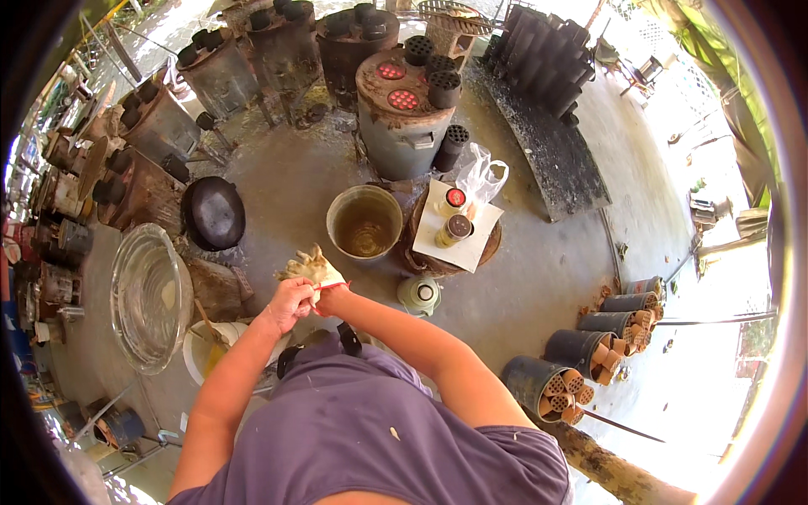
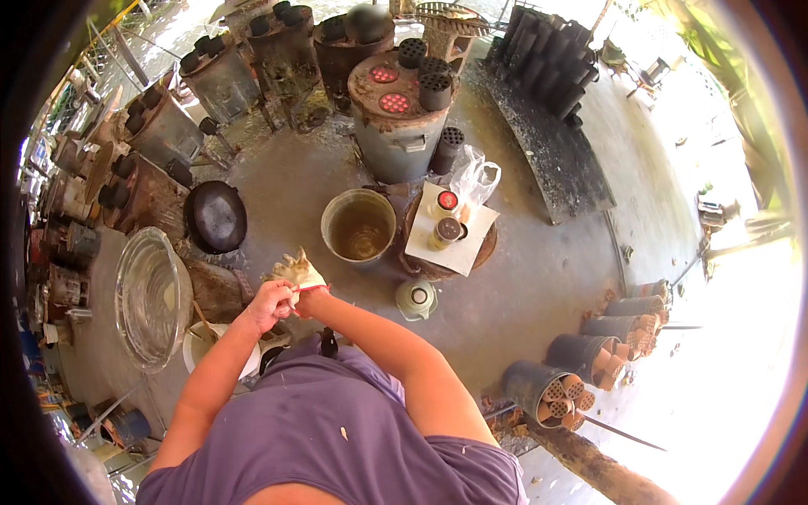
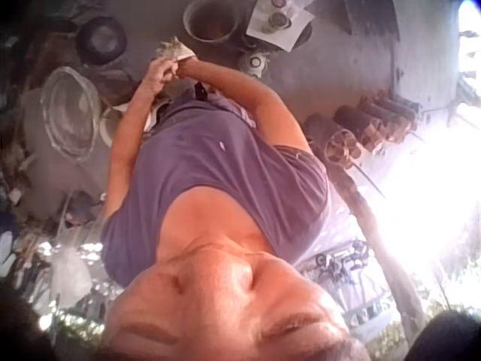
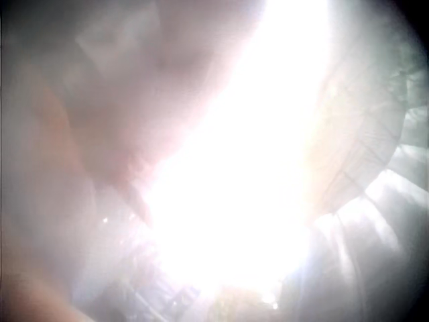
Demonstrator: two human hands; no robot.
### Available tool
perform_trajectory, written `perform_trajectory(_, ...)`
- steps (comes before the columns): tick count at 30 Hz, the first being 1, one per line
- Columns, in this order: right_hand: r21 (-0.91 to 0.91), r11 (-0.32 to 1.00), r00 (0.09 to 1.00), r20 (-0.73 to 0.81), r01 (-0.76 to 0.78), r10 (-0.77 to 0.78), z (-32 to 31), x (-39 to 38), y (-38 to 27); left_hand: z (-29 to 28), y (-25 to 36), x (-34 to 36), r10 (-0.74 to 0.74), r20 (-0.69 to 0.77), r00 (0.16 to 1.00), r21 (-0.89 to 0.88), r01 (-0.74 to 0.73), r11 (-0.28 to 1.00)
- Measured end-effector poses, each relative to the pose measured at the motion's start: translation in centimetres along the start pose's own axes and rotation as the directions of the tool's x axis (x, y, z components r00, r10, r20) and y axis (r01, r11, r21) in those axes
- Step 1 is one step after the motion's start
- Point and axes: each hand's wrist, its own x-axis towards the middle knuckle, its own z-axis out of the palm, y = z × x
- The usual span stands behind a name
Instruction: The person picks up cylindrical charcoal briquettes from a stack and places them into the openings of several charcoal stoves. They use tongs to adjust the briquettes inside the stoves and a knife to scrape the ends of the briquettes. The person also puts on a pair of gloves during the process.
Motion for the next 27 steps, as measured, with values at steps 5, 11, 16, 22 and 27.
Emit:
perform_trajectory(5,-0.136,0.979,0.925,-0.329,0.153,-0.191,0.9,3.9,1.5,0.4,3.1,3.4,0.503,0.066,0.862,0.993,-0.106,0.051)
perform_trajectory(11,-0.073,0.997,0.972,-0.234,0.018,-0.035,-2.1,10.3,1.4,-2.2,6.4,8.0,0.403,0.371,0.837,0.928,-0.351,-0.125)
perform_trajectory(16,0.111,0.947,0.945,-0.101,-0.301,0.312,-12.2,15.2,2.6,-6.4,12.5,8.4,0.553,0.465,0.692,0.851,-0.521,-0.063)
perform_trajectory(22,0.339,0.736,0.653,-0.340,-0.586,0.677,-12.3,23.6,5.3,-12.0,19.3,12.0,0.424,0.581,0.694,0.808,-0.554,-0.201)
perform_trajectory(27,0.295,0.662,0.639,-0.182,-0.690,0.747,-14.5,27.5,7.5,-13.7,22.8,16.1,0.366,0.635,0.681,0.770,-0.599,-0.221)
